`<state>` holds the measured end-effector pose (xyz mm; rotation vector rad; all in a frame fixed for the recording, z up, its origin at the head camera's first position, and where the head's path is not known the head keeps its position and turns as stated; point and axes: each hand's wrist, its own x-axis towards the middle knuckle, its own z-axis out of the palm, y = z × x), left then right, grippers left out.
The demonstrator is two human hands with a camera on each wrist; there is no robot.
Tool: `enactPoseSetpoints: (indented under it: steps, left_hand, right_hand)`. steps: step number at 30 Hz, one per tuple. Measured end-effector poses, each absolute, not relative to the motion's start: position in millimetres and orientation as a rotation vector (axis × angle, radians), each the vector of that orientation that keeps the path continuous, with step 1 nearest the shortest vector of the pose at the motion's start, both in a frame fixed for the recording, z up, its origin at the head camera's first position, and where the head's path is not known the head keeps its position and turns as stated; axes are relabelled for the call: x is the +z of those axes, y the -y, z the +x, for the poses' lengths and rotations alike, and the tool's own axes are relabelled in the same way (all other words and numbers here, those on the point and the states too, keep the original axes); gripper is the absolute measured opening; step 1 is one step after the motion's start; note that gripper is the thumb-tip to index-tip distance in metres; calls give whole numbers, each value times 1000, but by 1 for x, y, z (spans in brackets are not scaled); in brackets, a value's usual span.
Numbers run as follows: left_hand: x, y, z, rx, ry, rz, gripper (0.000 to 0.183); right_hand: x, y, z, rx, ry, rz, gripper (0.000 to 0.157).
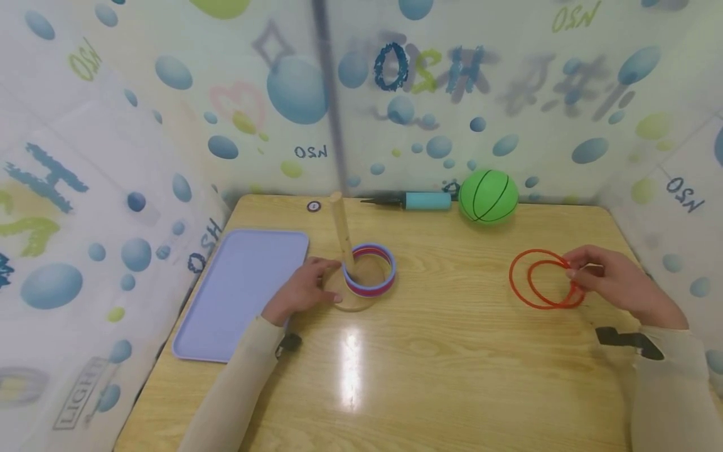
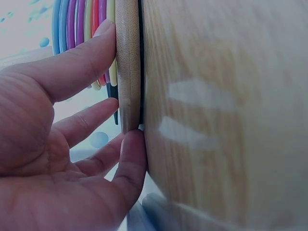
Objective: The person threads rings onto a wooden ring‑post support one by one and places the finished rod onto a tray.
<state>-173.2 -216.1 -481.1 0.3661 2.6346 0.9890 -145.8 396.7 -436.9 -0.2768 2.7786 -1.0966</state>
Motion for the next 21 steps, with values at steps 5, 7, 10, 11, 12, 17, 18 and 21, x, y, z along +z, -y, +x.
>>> enactPoseSetpoints:
  steps: [5,7,10,11,12,17,18,21]
  left_hand:
    - [-481,217,-173,997,-2634,375,79]
    - [-481,217,-173,992,-2636,380,79]
    - [-483,218,-173,988,-2640,387,79]
    - [-483,218,-174,985,-2642,390,79]
    - [-484,218,-174,986,-2641,384,80]
    - [-485,218,-175,971,-2657,401,80]
    - [-484,218,-175,970,-2659,400,81]
    - [-484,218,-174,966,-2667,409,81]
  right_hand:
    - [-420,-380,-146,-1104,-2775,-301,26]
    - [-414,-373,-146,-1126,-2758,-320,25]
    - [-404,-362,-146,-1186,-2725,-348,24]
    - [-401,-357,-146,-1211,-2715,-351,24]
    - [-398,-353,-147,-1232,-2708,-359,24]
    - [-382,-333,-151,-1298,-2701,-376,24]
    - [-379,-329,-152,-1312,-2695,-378,24]
    - [-371,-318,-155,-1371,-2673,-371,24]
